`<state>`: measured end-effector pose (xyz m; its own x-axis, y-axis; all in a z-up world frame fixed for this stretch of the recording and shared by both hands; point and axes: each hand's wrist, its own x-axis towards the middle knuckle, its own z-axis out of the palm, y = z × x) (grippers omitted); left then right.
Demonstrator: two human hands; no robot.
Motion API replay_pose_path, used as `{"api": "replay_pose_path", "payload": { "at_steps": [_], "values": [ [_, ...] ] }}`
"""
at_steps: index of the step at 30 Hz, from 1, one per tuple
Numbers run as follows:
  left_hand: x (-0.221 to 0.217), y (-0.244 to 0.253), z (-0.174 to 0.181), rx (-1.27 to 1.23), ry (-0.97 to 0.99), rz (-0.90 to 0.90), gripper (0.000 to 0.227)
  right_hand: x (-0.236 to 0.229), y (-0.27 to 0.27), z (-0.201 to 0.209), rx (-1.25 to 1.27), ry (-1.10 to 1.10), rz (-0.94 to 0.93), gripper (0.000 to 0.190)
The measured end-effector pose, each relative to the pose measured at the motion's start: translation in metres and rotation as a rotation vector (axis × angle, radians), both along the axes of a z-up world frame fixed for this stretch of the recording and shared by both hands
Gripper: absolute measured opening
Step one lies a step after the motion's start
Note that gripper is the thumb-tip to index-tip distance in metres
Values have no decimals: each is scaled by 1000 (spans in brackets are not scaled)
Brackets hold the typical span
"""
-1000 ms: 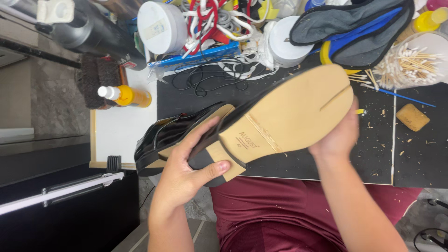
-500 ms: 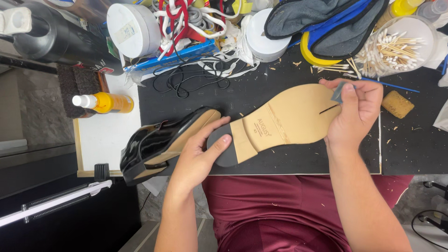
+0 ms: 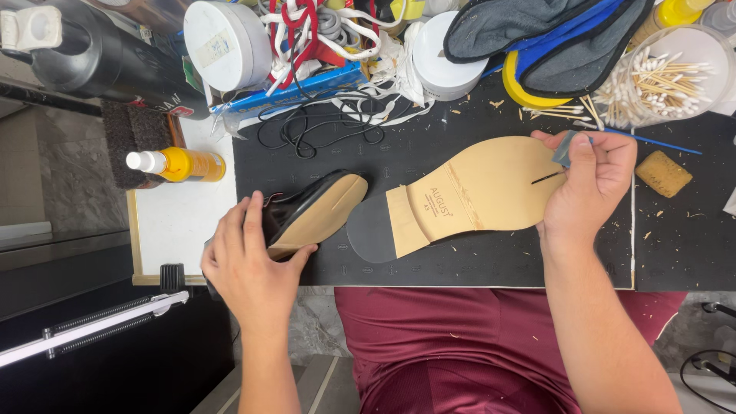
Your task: The person uses a utility knife to carefully cut and trim the sole of a black high-heeled shoe on a workbench. They repeatedly check the fit of the sole against the shoe and use a sanding block to smooth the edges. The workspace is cluttered with various tools and supplies.
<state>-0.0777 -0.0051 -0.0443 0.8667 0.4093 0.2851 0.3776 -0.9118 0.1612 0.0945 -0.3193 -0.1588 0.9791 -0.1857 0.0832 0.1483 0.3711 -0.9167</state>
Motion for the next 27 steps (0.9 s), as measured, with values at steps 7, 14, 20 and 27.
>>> {"api": "replay_pose_path", "payload": {
  "at_steps": [7,14,20,27],
  "values": [
    [3,42,-8,90,-34,25,93,-2,-1,-4,14,-84,8,10],
    [6,56,4,-47,6,-101,93,-7,5,-3,-19,-103,15,10],
    [-24,75,14,-253,-22,-12,98,-7,4,-5,-17,-89,13,10],
    [-46,88,-13,-455,-132,20,95,-5,0,-12,-19,-100,37,11]
  ]
}}
